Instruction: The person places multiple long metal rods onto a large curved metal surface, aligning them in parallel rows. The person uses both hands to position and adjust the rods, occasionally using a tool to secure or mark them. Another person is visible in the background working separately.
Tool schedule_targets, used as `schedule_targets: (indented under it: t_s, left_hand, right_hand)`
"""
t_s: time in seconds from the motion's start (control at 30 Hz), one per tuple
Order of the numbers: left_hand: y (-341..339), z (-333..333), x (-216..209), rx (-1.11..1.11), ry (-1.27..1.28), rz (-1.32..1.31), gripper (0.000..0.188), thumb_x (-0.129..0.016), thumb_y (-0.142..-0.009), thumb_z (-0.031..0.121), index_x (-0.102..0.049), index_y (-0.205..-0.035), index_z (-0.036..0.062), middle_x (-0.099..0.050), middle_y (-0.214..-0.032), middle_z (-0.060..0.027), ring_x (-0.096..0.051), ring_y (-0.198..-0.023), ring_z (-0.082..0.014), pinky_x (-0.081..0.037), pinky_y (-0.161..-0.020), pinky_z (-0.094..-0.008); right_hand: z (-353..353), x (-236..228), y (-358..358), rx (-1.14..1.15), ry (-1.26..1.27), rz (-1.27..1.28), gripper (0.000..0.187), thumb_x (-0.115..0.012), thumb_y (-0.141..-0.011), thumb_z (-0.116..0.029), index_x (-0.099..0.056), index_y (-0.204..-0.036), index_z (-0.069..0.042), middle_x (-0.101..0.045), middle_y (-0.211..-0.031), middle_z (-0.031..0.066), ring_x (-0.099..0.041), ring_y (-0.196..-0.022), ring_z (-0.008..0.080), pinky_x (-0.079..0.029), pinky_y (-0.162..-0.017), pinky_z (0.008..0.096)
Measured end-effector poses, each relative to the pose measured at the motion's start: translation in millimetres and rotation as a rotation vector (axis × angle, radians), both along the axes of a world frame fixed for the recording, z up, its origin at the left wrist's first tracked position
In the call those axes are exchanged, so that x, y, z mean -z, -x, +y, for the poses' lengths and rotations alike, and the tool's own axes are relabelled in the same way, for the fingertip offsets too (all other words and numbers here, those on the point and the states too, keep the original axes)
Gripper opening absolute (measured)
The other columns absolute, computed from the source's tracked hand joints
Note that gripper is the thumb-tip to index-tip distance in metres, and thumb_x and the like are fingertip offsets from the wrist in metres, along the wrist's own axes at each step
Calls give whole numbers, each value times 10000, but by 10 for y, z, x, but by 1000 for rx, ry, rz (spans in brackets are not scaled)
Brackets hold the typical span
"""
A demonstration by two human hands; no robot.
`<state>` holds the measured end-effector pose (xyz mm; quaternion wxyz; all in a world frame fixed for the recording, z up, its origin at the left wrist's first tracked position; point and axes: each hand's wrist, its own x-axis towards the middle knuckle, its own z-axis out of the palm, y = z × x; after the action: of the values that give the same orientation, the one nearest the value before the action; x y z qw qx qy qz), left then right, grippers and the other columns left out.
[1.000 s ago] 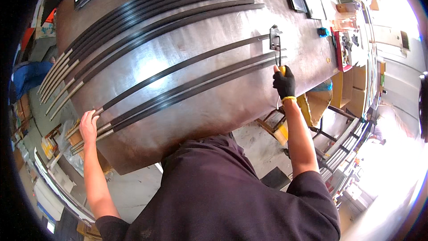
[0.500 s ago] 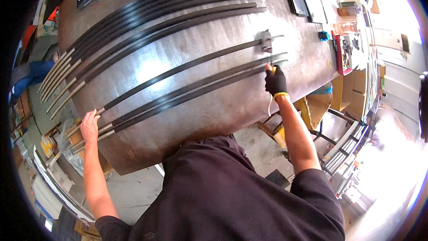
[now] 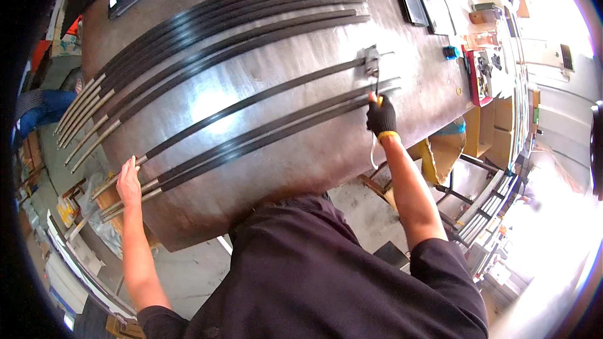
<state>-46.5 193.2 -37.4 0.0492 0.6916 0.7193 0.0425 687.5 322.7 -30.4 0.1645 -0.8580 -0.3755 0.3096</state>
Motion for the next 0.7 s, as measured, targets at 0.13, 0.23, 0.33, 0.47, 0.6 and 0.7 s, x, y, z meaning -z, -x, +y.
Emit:
schedule_targets:
  t_s: [0.13, 0.23, 0.33, 0.47, 0.6, 0.7]
  left_hand:
    - [-50, 58, -22, 3, 1, 0, 337, -616, -936, 82, -635, -1272, 97, -662, -1182, -115, -655, -1064, -311, -544, -863, -398]
    - [-23, -2, -21, -26, 15, 2, 343, -616, -933, 78, -636, -1275, 104, -662, -1179, -119, -651, -1072, -309, -544, -869, -396]
    - [14, 6, 29, -25, 6, -12, 336, -623, -930, 82, -642, -1265, 99, -662, -1189, -120, -651, -1073, -309, -543, -868, -396]
    - [-60, 14, -13, -43, 12, 4, 327, -638, -925, 99, -651, -1252, 99, -671, -1172, -119, -653, -1064, -312, -544, -861, -397]
    - [-37, 12, -100, -35, 11, -34, 314, -668, -901, 109, -659, -1214, 82, -674, -1127, -125, -655, -1007, -347, -531, -838, -399]
    - [-121, 44, -231, -23, 38, 0, 287, -731, -832, 118, -680, -1112, 81, -680, -1030, -92, -665, -943, -316, -543, -792, -396]
  right_hand:
    - [-5, 79, -373, -212, 60, -20, 542, -558, -951, -542, -590, -978, -1, -654, -756, 256, -670, -743, 414, -518, -694, 484]
    - [108, -134, -71, -6, 39, 118, 549, -525, -969, -543, -596, -988, 1, -659, -731, 232, -670, -669, 392, -527, -635, 482]
    - [45, 95, -406, -321, -29, -110, 526, -538, -972, -533, -582, -975, -8, -656, -700, 190, -663, -544, 307, -496, -471, 414]
    - [75, -19, -95, 36, -19, 145, 498, -563, -963, -524, -569, -995, -27, -662, -738, 212, -673, -611, 365, -515, -522, 426]
    - [-178, 115, -481, -435, -69, -127, 490, -568, -958, -530, -574, -1018, -44, -660, -764, 222, -649, -706, 452, -518, -643, 500]
    - [-14, 145, -747, 269, -162, 308, 446, -576, -958, -526, -544, -905, -84, -560, -611, 86, -545, -437, 242, -472, -412, 381]
